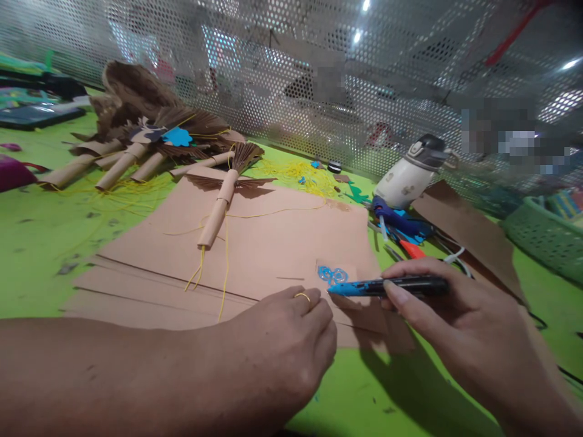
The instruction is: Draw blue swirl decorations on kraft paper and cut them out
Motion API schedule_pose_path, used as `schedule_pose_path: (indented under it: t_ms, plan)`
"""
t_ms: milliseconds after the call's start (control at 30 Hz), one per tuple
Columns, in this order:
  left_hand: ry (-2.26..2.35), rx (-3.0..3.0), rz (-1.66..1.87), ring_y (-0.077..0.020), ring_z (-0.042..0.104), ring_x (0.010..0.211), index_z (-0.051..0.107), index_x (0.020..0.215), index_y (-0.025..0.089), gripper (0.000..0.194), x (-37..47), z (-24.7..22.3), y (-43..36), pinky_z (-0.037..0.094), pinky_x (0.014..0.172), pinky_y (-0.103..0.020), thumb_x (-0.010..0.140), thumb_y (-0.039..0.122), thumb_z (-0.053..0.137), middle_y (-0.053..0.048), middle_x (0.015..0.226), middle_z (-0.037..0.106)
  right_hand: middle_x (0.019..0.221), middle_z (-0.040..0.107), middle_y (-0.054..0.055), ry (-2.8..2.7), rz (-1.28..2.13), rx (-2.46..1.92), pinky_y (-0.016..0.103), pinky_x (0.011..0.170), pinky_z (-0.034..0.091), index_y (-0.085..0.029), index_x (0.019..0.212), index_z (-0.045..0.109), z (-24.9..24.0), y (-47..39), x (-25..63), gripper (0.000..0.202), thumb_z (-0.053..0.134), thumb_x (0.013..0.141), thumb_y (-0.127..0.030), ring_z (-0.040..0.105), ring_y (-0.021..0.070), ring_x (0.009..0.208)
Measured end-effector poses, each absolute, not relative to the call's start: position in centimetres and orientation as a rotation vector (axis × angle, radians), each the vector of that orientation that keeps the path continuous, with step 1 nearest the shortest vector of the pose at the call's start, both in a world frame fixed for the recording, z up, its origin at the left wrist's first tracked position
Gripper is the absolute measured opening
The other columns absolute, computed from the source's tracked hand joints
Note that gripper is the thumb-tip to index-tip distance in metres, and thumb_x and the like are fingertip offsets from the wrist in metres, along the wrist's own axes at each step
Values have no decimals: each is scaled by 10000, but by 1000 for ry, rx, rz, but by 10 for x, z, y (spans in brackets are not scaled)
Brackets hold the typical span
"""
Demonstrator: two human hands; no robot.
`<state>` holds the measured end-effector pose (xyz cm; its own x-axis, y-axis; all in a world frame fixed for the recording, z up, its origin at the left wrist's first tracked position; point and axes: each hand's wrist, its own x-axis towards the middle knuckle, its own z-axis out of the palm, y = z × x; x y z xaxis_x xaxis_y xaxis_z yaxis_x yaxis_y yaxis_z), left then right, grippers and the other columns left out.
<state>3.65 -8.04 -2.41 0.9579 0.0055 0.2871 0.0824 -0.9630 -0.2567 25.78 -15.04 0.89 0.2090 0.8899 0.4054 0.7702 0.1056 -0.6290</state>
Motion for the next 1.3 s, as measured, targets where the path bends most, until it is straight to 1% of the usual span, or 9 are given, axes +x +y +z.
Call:
schedule_pose_path:
  t_ms: [233,467,667,867,967,1133,1233,1300]
  plan:
    - [-51,-2823,-391,-345,661,1084,688,929,122,122,37,-24,-81,596,864,-474,940,223,620,-189,1191,724,755,750,-81,-1579,171,-1690,182,663,562,-298,883,735,9,-151,257,66,675,869,-322,680,105,640]
    - [-56,-2818,-405,-340,662,1096,701,954,123,155,36,-23,-80,598,854,-463,961,234,593,-176,1178,735,740,752,-77,-1587,167,-1668,198,624,552,-294,867,734,8,-150,257,66,671,867,-313,675,116,614]
    - [-47,-2823,-390,-349,655,1115,702,970,115,145,35,-23,-81,591,894,-480,948,223,608,-180,1203,723,729,739,-72,-1588,157,-1682,207,647,551,-294,862,737,10,-151,257,67,674,856,-316,659,119,616]
    - [-25,-2814,-334,-341,660,1096,720,1017,103,183,36,-20,-81,598,865,-466,917,222,623,-172,1187,730,718,745,-68,-1598,159,-1692,220,654,556,-293,864,743,10,-151,258,78,672,856,-323,648,123,600]
    - [-36,-2817,-339,-340,652,1119,713,988,109,158,37,-20,-80,593,899,-474,927,216,614,-174,1197,723,714,744,-53,-1606,159,-1697,249,661,568,-285,859,747,11,-152,258,84,674,856,-327,639,136,583]
    - [-57,-2828,-365,-342,654,1114,706,969,111,138,36,-21,-81,594,908,-475,929,198,608,-176,1191,725,728,751,-30,-1603,159,-1694,280,662,579,-277,854,746,10,-151,258,87,671,863,-320,662,158,604]
    - [-44,-2822,-362,-340,651,1128,717,974,114,144,35,-20,-81,596,907,-467,920,198,614,-173,1205,726,708,741,-31,-1597,171,-1682,280,652,585,-274,851,743,10,-151,258,78,676,858,-314,658,156,592]
    - [-26,-2824,-318,-339,657,1111,730,1013,104,184,35,-19,-81,599,893,-464,895,199,626,-171,1194,732,701,737,-40,-1574,167,-1686,263,640,580,-278,852,739,9,-151,256,75,680,859,-323,657,146,586]
